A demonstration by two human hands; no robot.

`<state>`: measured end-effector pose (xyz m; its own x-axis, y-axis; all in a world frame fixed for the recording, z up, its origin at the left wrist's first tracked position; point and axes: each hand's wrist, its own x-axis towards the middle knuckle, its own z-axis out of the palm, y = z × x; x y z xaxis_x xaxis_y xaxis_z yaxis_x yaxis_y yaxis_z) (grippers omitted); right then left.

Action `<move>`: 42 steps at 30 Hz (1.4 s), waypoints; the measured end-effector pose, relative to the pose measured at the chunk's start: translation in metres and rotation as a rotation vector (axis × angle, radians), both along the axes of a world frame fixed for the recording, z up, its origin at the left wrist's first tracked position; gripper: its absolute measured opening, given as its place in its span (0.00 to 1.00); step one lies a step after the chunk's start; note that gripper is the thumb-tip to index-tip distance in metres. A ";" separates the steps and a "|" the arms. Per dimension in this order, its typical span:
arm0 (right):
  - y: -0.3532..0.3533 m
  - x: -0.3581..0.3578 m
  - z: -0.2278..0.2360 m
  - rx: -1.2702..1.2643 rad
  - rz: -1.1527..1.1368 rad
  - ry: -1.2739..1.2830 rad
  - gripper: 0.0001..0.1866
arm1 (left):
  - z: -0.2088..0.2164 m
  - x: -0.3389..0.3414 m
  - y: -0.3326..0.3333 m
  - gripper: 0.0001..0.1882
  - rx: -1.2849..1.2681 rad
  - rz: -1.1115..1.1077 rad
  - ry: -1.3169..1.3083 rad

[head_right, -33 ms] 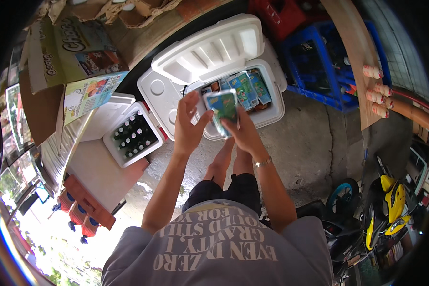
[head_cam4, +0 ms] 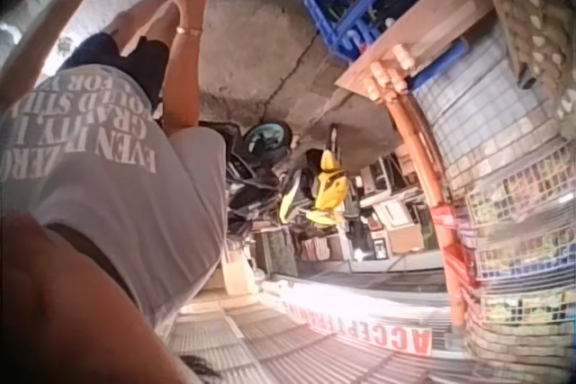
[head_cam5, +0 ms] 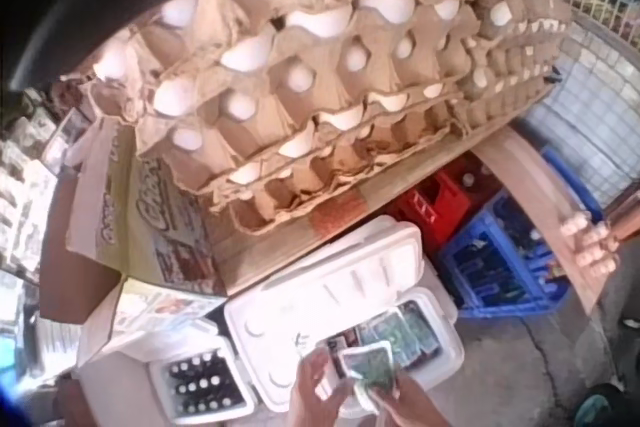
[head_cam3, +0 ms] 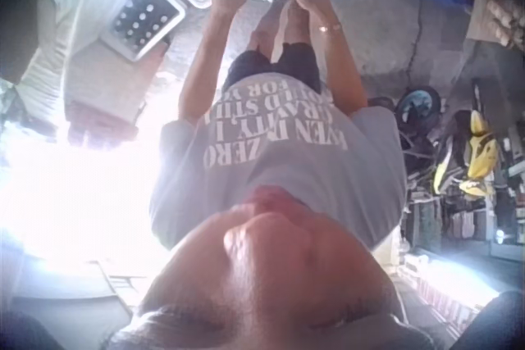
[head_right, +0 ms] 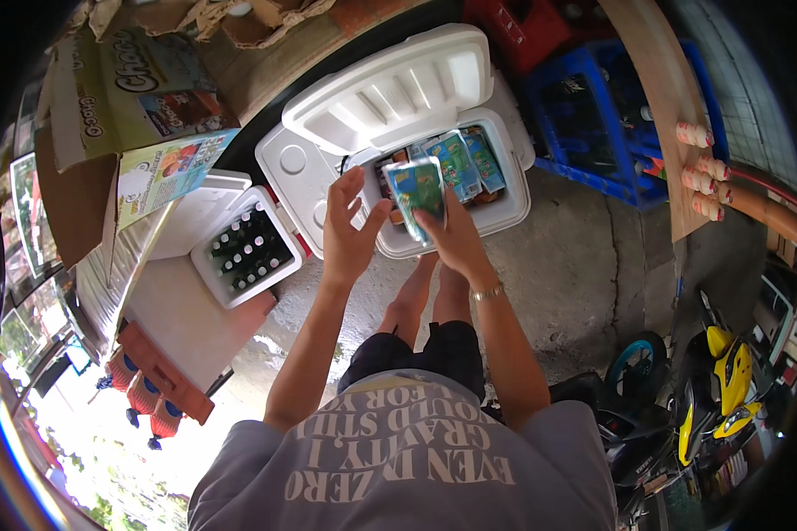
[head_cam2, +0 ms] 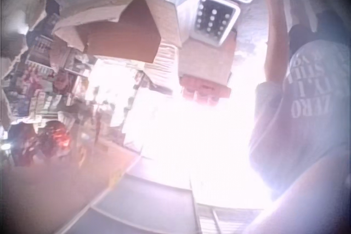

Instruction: The person organizes small snack packets inside a white cooler, arranging them neatly by hand. They then close the cooler lid and move the cooler to a different location on the floor.

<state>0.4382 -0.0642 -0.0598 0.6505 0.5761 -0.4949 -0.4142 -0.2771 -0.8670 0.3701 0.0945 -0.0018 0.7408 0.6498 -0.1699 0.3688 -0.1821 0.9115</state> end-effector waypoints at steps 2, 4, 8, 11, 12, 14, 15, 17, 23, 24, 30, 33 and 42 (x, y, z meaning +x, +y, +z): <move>0.009 0.013 -0.041 -0.165 0.062 -0.027 0.29 | -0.012 -0.012 0.007 0.21 -0.048 -0.023 0.076; 0.012 0.007 -0.062 -0.395 0.105 -0.288 0.31 | -0.025 -0.029 0.012 0.21 -0.037 -0.072 0.137; 0.021 -0.011 -0.059 -0.619 0.169 -0.641 0.38 | -0.040 -0.058 0.015 0.18 0.101 -0.174 0.217; 0.034 -0.013 -0.047 -0.681 0.289 -0.462 0.40 | -0.047 -0.065 0.018 0.17 0.185 -0.231 0.234; 0.037 -0.012 -0.046 -0.697 0.306 -0.451 0.41 | -0.051 -0.065 0.018 0.17 0.200 -0.248 0.229; 0.037 -0.011 -0.044 -0.726 0.331 -0.435 0.41 | -0.051 -0.062 0.020 0.17 0.235 -0.285 0.226; 0.035 -0.010 -0.043 -0.742 0.339 -0.434 0.40 | -0.052 -0.059 0.020 0.17 0.247 -0.285 0.212; 0.029 -0.013 -0.046 -0.736 0.324 -0.528 0.38 | -0.048 -0.050 0.026 0.17 0.249 -0.222 0.180; -0.017 0.040 -0.007 -0.528 -0.120 -0.650 0.22 | -0.036 -0.029 0.073 0.16 0.192 0.042 0.088; -0.022 0.062 0.006 -0.488 -0.210 -0.614 0.20 | -0.039 -0.027 0.083 0.16 0.192 0.075 0.058; -0.029 0.149 0.050 -0.341 -0.294 -0.628 0.16 | -0.024 0.009 0.096 0.14 0.113 0.083 -0.053; -0.019 0.136 0.041 -0.348 0.049 -0.568 0.16 | -0.022 0.013 0.085 0.11 0.192 0.068 -0.076; 0.043 -0.005 -0.072 -0.659 -0.005 -0.259 0.21 | -0.040 -0.018 0.020 0.12 0.207 -0.228 0.082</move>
<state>0.4332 -0.0211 -0.1321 0.7967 0.2063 -0.5681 -0.2197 -0.7769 -0.5901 0.3524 0.1142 -0.0417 0.8608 0.4954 -0.1167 0.3677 -0.4468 0.8155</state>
